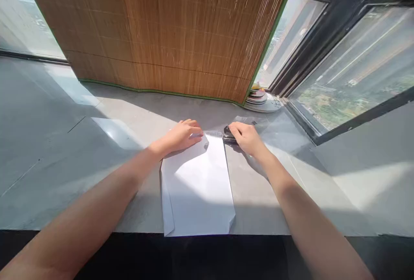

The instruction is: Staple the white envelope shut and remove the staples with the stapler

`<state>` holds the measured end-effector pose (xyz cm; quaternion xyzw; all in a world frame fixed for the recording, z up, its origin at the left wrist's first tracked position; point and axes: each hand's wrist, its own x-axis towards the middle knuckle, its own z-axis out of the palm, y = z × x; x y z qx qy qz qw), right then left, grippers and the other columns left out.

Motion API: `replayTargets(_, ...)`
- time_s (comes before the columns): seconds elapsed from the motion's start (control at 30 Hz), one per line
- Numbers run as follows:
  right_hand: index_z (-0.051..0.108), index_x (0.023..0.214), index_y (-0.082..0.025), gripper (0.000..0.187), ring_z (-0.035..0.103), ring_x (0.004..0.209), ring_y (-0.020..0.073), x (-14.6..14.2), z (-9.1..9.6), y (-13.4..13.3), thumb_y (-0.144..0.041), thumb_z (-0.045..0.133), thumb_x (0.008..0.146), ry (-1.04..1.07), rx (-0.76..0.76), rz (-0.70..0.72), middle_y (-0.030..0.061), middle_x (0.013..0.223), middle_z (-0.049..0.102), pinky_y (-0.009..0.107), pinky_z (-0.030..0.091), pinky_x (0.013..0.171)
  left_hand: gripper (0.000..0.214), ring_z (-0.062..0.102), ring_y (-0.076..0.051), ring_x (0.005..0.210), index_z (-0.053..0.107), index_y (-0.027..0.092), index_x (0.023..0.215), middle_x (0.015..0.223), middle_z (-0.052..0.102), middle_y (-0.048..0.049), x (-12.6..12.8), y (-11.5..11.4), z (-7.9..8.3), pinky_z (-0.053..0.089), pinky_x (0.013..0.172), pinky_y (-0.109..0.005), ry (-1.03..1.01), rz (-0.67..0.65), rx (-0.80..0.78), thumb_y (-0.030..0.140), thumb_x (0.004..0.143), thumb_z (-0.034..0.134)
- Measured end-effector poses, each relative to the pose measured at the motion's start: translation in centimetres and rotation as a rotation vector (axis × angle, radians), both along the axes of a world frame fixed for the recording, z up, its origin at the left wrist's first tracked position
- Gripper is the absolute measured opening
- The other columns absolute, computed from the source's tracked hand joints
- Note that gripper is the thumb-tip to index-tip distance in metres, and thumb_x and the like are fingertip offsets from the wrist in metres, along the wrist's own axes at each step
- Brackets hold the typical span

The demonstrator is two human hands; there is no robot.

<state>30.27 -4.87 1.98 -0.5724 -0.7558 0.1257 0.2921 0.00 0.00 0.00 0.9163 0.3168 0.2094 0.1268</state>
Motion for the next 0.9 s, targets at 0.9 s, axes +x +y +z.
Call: replayTargets(0.9,0.081,0.122,-0.028,0.025,0.064,0.130,0.0235,-7.1,0.7,-4.0,-0.027,0.058,0.113,-0.195,-0.017,0.805,0.0062,0.143,0.073,0.036,0.058,0.100,0.041,0.054,-0.050,0.134,0.081,0.011,0.118,0.143,0.063,-0.0298,-9.1,3.6,2.0,0.042,0.110,-0.076,0.172,1.249,-0.046,0.031,0.097,0.052)
